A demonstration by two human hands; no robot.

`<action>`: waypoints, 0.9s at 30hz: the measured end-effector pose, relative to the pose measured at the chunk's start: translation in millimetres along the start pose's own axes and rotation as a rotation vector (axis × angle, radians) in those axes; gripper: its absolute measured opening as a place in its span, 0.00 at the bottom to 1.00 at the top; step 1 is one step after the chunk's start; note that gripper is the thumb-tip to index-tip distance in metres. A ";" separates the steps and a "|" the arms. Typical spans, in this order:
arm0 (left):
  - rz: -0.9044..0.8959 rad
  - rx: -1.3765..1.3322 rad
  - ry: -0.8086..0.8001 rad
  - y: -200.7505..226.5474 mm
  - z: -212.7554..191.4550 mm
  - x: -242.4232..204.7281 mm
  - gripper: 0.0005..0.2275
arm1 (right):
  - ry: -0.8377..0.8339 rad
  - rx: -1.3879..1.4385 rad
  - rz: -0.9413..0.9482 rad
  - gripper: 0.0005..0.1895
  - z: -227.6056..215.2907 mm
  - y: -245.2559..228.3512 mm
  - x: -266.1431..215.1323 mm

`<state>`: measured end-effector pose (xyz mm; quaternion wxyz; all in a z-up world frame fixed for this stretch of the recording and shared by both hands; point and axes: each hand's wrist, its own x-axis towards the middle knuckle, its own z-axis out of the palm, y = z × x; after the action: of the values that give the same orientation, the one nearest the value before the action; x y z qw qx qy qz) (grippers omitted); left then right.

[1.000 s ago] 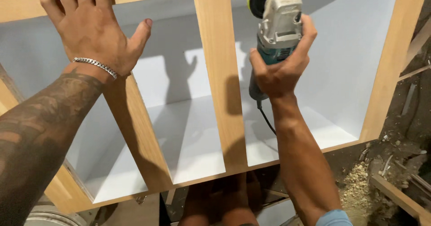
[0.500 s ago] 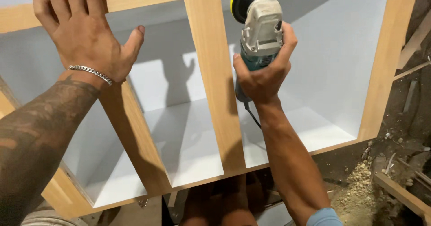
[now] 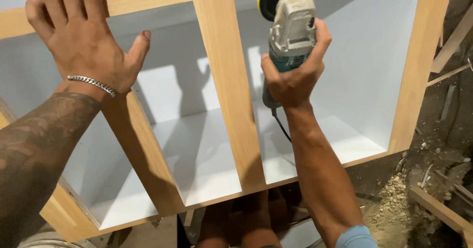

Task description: The person sands the interior and exterior wooden frame of a white cabinet using a power sander, moving the tool across different surfaces and edges while holding the cabinet for stability.

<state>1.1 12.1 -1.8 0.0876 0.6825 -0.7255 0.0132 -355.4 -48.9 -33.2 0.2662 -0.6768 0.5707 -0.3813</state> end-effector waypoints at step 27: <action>-0.044 -0.035 -0.003 2.4 2.3 -1.0 0.34 | -0.003 0.053 0.020 0.45 6.4 -15.6 -9.0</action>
<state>-1.5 12.9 -4.0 0.0989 0.6968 -0.7105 -0.0024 -341.8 -37.4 -26.3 0.2890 -0.6643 0.5668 -0.3925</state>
